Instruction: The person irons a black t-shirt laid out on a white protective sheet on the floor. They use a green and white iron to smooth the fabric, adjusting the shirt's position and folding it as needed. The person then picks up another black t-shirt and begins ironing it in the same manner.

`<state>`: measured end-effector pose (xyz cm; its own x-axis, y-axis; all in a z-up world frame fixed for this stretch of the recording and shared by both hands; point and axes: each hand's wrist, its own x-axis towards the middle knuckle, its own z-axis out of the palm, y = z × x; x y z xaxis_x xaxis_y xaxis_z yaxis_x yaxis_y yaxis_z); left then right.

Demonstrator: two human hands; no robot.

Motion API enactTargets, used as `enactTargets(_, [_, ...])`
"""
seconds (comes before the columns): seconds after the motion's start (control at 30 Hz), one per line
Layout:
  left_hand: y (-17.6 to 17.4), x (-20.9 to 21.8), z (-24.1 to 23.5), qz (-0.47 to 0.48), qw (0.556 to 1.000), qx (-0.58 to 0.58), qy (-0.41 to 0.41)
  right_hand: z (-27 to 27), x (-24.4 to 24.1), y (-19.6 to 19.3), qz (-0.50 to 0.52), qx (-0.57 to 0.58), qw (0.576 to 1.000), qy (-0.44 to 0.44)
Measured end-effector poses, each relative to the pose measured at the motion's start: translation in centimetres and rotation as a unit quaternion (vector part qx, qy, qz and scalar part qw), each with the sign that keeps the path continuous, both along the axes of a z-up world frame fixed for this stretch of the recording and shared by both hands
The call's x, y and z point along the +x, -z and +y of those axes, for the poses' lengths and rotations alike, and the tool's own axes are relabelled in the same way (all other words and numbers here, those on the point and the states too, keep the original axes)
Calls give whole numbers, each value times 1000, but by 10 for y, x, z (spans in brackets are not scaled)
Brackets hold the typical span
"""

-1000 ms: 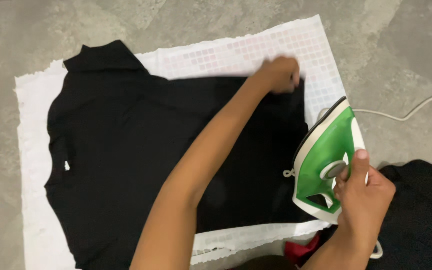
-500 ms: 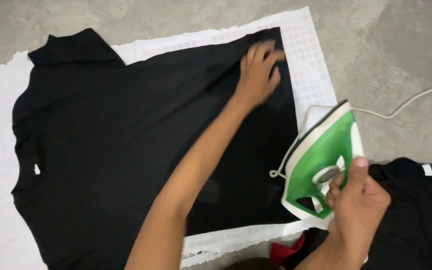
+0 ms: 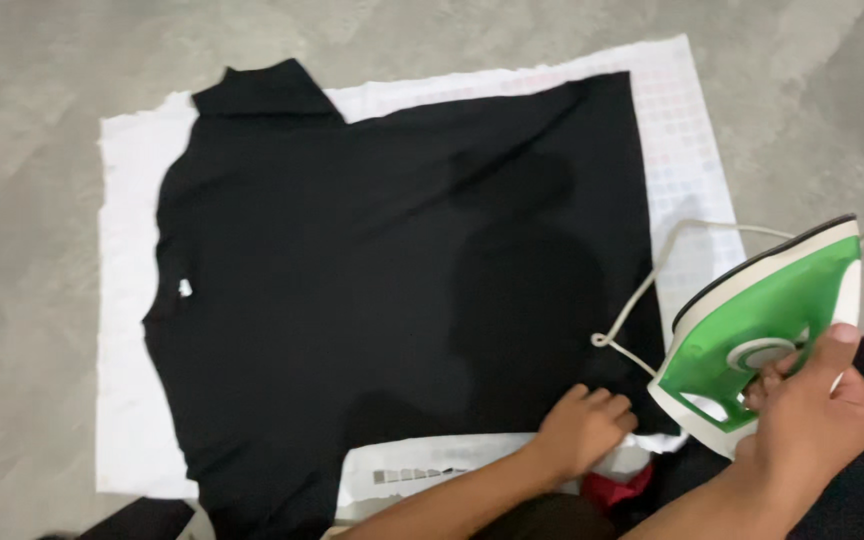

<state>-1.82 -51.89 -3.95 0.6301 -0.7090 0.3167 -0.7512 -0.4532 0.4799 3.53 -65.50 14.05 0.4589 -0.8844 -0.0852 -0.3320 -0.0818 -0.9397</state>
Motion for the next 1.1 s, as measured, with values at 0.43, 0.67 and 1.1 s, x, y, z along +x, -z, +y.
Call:
enactTargets(0.43, [-69, 102, 200, 213, 871, -290, -334, 39, 29, -5, 124, -142, 957, -221])
enactTargets(0.67, [-30, 182, 463, 67, 839, 211, -497, 211, 58, -21, 280, -290, 788, -466])
enactTargets(1.1, [-18, 182, 470, 117, 822, 190, -524, 389, 125, 67, 334, -363, 619, -612])
